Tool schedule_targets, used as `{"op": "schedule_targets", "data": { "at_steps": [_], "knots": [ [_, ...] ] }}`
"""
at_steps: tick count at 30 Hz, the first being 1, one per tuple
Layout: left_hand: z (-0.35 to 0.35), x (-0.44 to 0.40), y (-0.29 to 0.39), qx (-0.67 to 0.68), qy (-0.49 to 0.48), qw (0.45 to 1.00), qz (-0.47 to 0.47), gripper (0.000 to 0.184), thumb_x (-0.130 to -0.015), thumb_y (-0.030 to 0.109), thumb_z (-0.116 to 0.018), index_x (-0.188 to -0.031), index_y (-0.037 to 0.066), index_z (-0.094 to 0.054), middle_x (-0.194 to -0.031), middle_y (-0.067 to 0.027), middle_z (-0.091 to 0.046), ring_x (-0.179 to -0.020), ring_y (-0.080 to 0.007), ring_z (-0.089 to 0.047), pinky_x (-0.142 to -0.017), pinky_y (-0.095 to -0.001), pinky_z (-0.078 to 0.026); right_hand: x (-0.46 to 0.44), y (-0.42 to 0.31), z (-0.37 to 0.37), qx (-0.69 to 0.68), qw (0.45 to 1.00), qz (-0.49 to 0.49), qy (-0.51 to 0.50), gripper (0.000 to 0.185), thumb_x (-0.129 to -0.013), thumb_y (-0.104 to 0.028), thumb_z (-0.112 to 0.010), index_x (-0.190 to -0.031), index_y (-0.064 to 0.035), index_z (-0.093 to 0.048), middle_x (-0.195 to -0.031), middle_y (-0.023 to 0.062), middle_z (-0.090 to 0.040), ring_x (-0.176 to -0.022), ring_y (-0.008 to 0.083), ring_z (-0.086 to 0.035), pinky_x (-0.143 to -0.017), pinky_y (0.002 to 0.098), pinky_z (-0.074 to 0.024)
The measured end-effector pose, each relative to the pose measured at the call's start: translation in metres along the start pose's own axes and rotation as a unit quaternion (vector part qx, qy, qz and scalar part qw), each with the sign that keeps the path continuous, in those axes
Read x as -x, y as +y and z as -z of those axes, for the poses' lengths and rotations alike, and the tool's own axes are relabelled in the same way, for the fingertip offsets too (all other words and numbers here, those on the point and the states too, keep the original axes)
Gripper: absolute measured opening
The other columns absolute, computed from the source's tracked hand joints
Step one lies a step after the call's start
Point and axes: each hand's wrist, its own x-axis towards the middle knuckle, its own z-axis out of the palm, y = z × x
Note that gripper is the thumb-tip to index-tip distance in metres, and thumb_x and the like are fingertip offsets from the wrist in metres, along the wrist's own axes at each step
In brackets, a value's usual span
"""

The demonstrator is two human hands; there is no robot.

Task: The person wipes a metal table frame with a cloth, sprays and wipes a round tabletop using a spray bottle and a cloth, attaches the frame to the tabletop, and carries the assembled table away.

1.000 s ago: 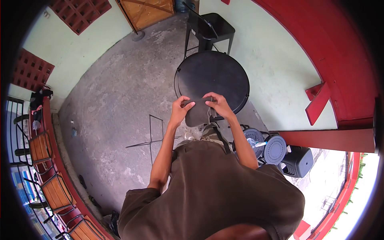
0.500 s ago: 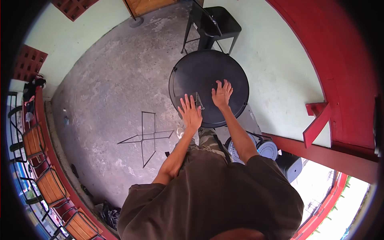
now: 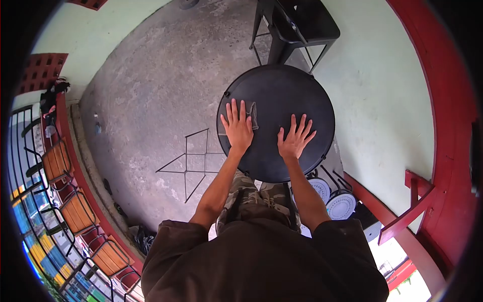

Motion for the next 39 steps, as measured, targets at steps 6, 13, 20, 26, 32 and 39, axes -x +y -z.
{"op": "schedule_targets", "data": {
  "at_steps": [6, 13, 20, 26, 32, 39],
  "knots": [
    [-0.023, -0.093, 0.009, 0.011, 0.004, 0.987, -0.158, 0.056, -0.098, 0.032, -0.045, -0.151, 0.018, -0.035, -0.159, -0.0092, -0.026, -0.147, -0.0334, -0.022, -0.114, -0.0587, -0.022, -0.002, 0.0, 0.003, 0.011, 1.0, -0.007, -0.027, 0.065, -0.092, -0.041, -0.052, -0.15, -0.0183, -0.035, -0.16, 0.015, -0.019, -0.148, 0.0411, -0.012, -0.115, 0.0659, -0.007],
    [-0.04, -0.146, 0.024, 0.049, -0.026, 0.953, -0.297, 0.055, -0.098, 0.031, -0.047, -0.151, 0.022, -0.035, -0.159, -0.0036, -0.028, -0.147, -0.0302, -0.024, -0.115, -0.0559, -0.024, -0.001, 0.001, -0.002, 0.008, 0.999, -0.016, -0.027, 0.067, -0.09, -0.044, -0.053, -0.151, -0.0211, -0.035, -0.16, 0.0148, -0.019, -0.148, 0.0416, -0.012, -0.115, 0.066, -0.0063],
    [-0.023, -0.096, -0.007, 0.05, -0.018, 0.96, -0.274, 0.056, -0.099, 0.031, -0.046, -0.152, 0.02, -0.034, -0.16, -0.0043, -0.026, -0.147, -0.0307, -0.024, -0.115, -0.054, -0.024, 0.001, 0.001, -0.006, 0.0, 1.0, -0.016, 0.02, 0.064, -0.09, -0.044, -0.053, -0.148, -0.0219, -0.039, -0.158, 0.0131, -0.023, -0.147, 0.04, -0.015, -0.116, 0.0647, -0.0082],
    [0.007, 0.012, -0.034, 0.029, -0.042, 0.979, -0.198, 0.058, -0.097, 0.028, -0.047, -0.152, 0.016, -0.032, -0.16, -0.0089, -0.024, -0.147, -0.0345, -0.021, -0.116, -0.0555, -0.021, 0.005, 0.003, -0.014, -0.004, 0.998, -0.015, 0.054, 0.062, -0.091, -0.046, -0.052, -0.147, -0.0225, -0.04, -0.158, 0.0108, -0.025, -0.146, 0.0381, -0.017, -0.116, 0.0635, -0.0106],
    [0.022, 0.114, -0.027, 0.051, -0.081, 0.986, -0.139, 0.058, -0.098, 0.027, -0.046, -0.153, 0.014, -0.031, -0.161, -0.011, -0.021, -0.148, -0.0363, -0.018, -0.116, -0.0568, -0.017, 0.007, 0.007, -0.02, -0.014, 0.997, -0.014, 0.076, 0.057, -0.094, -0.043, -0.05, -0.147, -0.0249, -0.039, -0.158, 0.0077, -0.026, -0.147, 0.0347, -0.019, -0.117, 0.061, -0.0119],
    [0.024, 0.152, -0.016, 0.056, -0.109, 0.983, -0.137, 0.062, -0.096, 0.028, -0.048, -0.153, 0.013, -0.03, -0.162, -0.0132, -0.019, -0.148, -0.0385, -0.016, -0.117, -0.0578, -0.015, 0.007, 0.007, -0.016, -0.009, 0.998, -0.009, 0.067, 0.057, -0.095, -0.042, -0.048, -0.147, -0.0235, -0.038, -0.158, 0.0102, -0.026, -0.147, 0.0363, -0.018, -0.117, 0.062, -0.0099]
  ]
}}
